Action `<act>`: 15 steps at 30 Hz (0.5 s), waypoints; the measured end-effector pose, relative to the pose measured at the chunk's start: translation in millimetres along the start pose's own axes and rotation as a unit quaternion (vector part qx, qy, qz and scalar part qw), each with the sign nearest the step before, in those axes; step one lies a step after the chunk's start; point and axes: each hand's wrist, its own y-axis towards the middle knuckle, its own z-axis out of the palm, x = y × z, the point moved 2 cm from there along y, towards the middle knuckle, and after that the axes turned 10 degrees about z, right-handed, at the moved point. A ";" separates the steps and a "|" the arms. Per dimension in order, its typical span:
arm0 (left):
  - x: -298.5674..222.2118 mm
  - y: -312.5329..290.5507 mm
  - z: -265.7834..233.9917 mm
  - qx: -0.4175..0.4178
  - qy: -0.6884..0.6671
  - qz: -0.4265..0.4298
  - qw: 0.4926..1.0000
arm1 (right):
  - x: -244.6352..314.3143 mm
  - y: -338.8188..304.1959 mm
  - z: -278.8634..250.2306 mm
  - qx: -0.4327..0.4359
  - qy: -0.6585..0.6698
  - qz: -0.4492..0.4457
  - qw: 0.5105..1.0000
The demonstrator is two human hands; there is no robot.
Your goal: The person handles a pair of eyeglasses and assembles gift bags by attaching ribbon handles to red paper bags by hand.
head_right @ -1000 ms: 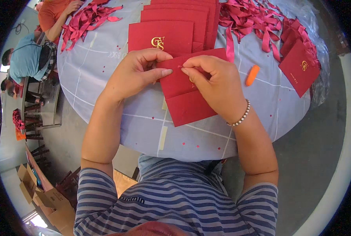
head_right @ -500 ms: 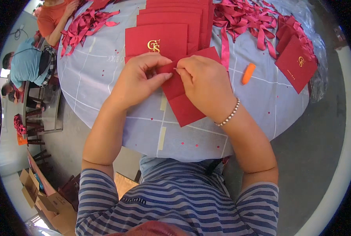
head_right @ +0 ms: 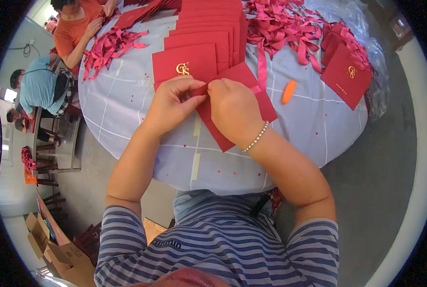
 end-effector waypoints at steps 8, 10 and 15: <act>-1.0 -1.6 3.7 0.030 0.005 -0.004 1.000 | -2.6 -2.6 2.3 0.005 0.023 0.035 0.999; -1.8 -0.4 4.0 0.017 -0.008 -0.007 1.000 | -3.7 -4.0 4.6 -0.013 -0.036 -0.010 0.999; 3.2 -1.0 9.8 -0.031 -0.017 -0.027 0.999 | -6.4 4.3 -7.6 0.031 0.114 0.083 0.990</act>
